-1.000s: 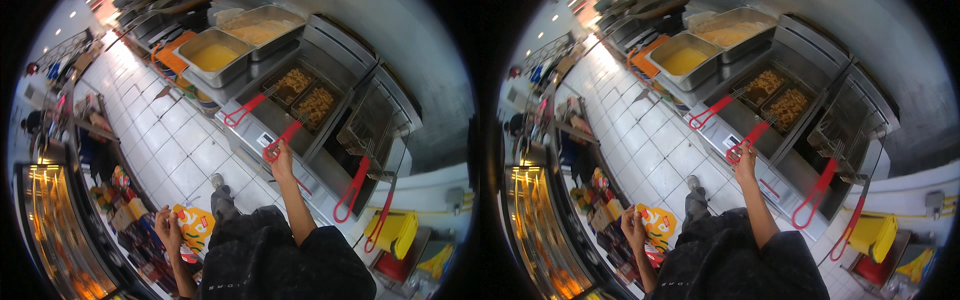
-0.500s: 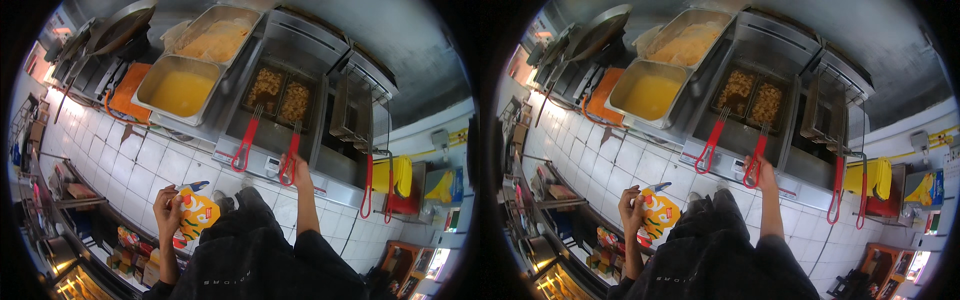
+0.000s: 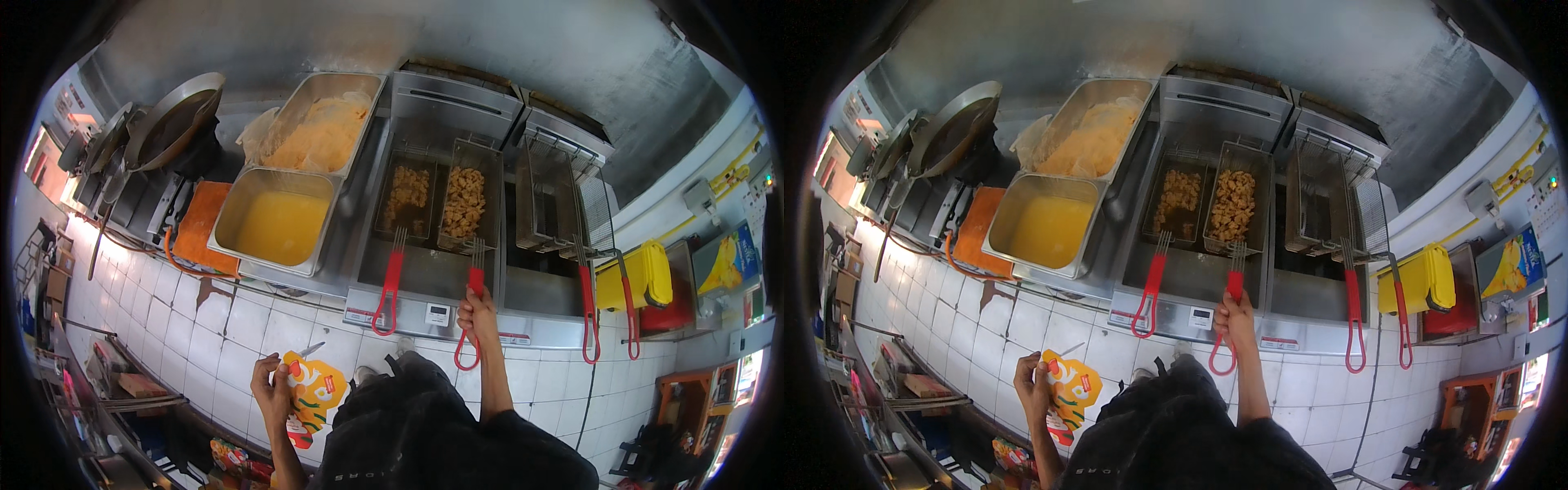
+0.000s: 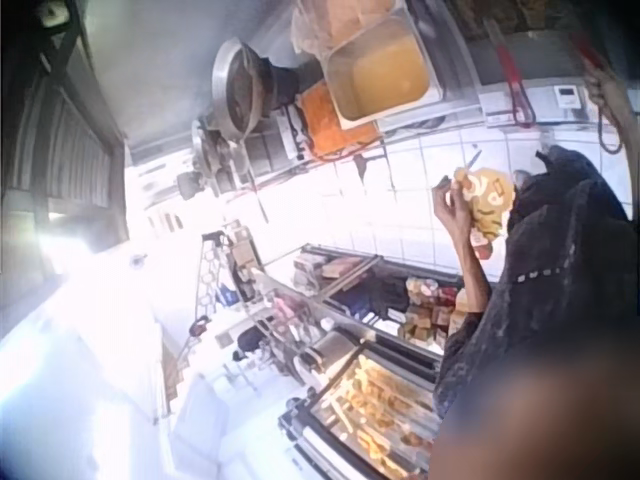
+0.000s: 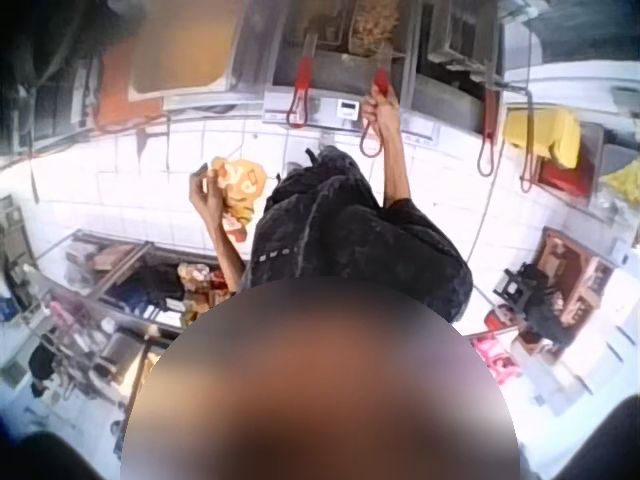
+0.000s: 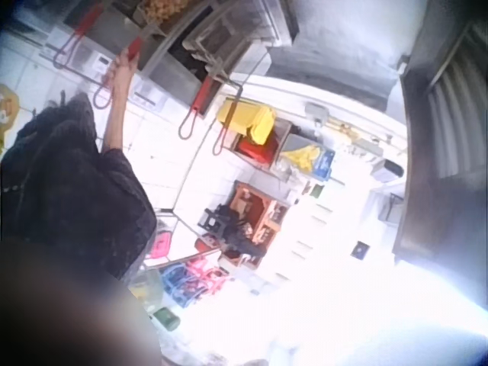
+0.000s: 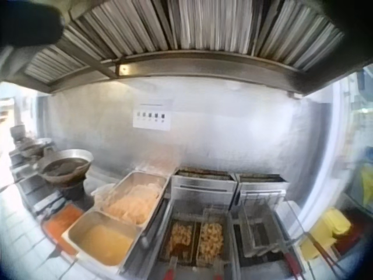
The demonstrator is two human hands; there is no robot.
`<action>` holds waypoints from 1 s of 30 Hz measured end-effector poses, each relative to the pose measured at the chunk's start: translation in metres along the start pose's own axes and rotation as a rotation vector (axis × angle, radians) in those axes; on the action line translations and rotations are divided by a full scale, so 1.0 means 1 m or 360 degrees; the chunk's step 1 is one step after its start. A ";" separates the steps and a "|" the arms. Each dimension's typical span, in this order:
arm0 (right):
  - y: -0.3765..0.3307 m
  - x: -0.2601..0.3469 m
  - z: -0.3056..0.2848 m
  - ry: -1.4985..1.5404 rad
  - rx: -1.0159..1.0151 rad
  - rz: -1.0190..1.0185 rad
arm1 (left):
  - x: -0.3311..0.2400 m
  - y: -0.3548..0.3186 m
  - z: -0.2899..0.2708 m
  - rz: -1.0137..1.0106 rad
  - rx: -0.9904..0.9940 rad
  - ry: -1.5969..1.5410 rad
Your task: The person folds and assembles multiple small, colorful paper boxes at a counter, then places them into a larger white cardboard container. The person also briefly walks to a deep fryer and presses a button before returning to the counter to continue assembling boxes.
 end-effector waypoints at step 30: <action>0.110 -0.125 0.076 0.0433 0.0326 0.0506 | 0.021 -0.021 -0.032 -0.0071 -0.0139 -0.0010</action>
Point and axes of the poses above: each hand's wrist, its own y-axis towards the middle knuckle, its own z-axis out of the palm, x = y × z, the point moved 3 cm from there along y, towards the middle knuckle, and after that the axes turned 6 degrees about -y, right-handed, at the moved point
